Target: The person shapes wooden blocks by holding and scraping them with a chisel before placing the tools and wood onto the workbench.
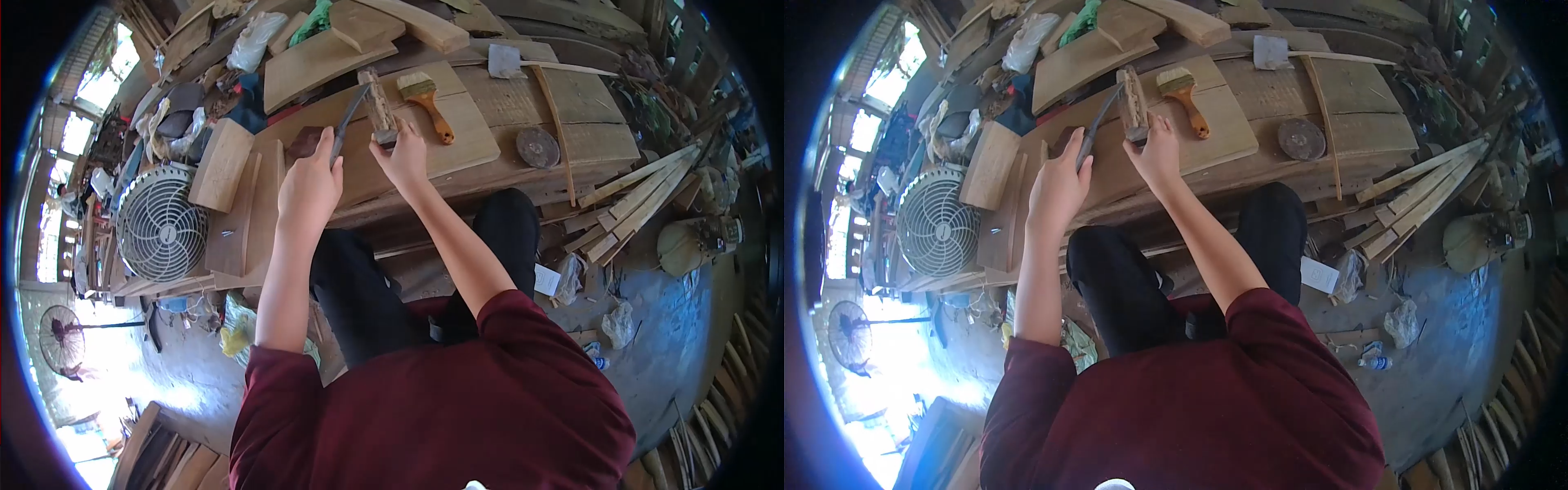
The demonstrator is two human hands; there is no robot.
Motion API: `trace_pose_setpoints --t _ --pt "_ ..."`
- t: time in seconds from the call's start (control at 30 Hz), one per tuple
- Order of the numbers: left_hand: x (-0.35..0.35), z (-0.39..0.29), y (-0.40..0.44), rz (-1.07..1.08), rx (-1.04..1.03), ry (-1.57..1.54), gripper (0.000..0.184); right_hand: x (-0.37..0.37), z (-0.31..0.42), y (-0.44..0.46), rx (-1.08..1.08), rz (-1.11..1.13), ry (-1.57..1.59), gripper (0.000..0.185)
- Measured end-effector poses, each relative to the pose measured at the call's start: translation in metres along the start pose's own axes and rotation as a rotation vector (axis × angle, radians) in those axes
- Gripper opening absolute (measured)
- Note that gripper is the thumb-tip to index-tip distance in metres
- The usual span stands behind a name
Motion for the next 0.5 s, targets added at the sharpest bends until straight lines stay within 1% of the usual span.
trace_pose_setpoints --t 0.07,0.2,0.27,0.3,0.37,0.5 --pt "0.001 0.000 0.002 0.033 0.026 -0.018 0.045 0.002 0.000 0.001 -0.034 -0.005 -0.001 0.055" --pt "0.020 -0.002 -0.019 0.083 0.024 -0.023 0.045 0.001 0.000 0.001 -0.021 0.023 0.017 0.057" --pt "0.030 -0.004 -0.028 0.187 0.049 -0.056 0.045 -0.004 -0.008 0.001 -0.065 0.027 -0.012 0.057" --pt "0.028 -0.001 -0.026 0.183 0.055 -0.061 0.045 -0.003 -0.007 0.002 -0.060 0.033 -0.013 0.057" --pt "0.021 0.004 -0.017 0.088 -0.013 -0.086 0.044 -0.001 -0.004 0.002 -0.048 0.050 -0.004 0.056" --pt "0.010 0.001 -0.015 0.048 -0.002 -0.103 0.045 -0.001 -0.005 0.003 -0.079 0.080 -0.046 0.053"
Point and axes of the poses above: each hand's wrist, its own y-axis towards the middle knuckle, its own x-axis out of the back of the hand, z = x × y, the point moved 5 cm from there along y, towards the middle knuckle, and after that the axes turned 11 degrees about z, right-handed, at the moved point
